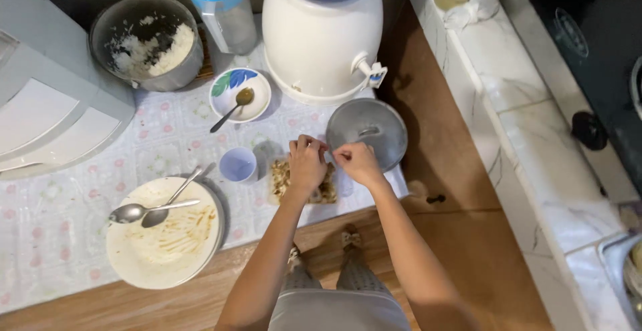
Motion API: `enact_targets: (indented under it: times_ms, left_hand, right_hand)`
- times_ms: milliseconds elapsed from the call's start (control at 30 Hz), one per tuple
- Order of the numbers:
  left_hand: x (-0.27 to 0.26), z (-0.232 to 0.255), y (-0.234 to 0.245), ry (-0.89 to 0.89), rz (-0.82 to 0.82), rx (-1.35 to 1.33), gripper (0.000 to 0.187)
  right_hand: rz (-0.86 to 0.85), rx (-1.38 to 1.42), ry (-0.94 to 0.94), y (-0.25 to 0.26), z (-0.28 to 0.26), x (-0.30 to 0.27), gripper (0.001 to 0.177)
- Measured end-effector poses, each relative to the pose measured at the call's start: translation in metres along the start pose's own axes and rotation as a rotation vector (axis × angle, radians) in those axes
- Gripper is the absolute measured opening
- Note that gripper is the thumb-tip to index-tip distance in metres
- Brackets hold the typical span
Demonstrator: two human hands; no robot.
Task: Cleaning a table by scraping leftovers from plates into a container and organizing the dishes.
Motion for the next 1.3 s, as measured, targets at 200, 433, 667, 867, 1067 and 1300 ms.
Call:
enact_targets:
  times_ms: [200,433,667,867,1067,1300]
  left_hand:
    - [0.027,0.027,-0.065,0.058,-0.043,0.008,0.024]
    - [0.046,0.031,-0.129,0.118,-0.031,0.057,0.025]
    - [0.045,0.033,-0.123,0.170,0.116,0.048,0.043]
    - [0.040,0.020,-0.112,0.315,0.253,-0.076,0.068]
    - [0.032,0.044,-0.101,0.441,0.259,-0.156,0.085]
    - [0.025,0.093,-0.023,0.356,0.315,0.020,0.084]
  right_hand:
    - [0.115,-0.073,-0.147,0.010,0.095,0.036,0.008]
    - [0.182,-0.209,-0.082,0.027,0.115,0.061,0.032]
    - [0.061,-0.285,-0.156,0.032,0.119,0.064,0.021]
    - [0.102,-0.293,-0.113,0.054,0.123,0.048,0.017]
    - [0.234,-0.237,0.030,0.081,0.103,0.037,0.022]
    - [0.224,-0.190,0.177,0.075,0.047,0.039,0.019]
Point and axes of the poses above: each hand's wrist, its own x-axis towards the middle knuckle, its own y-axis out of the back of the hand, z = x × y, the point moved 7 cm from there along x, towards the middle knuckle, and after that the axes turned 8 degrees about -x, right-handed, at the moved point
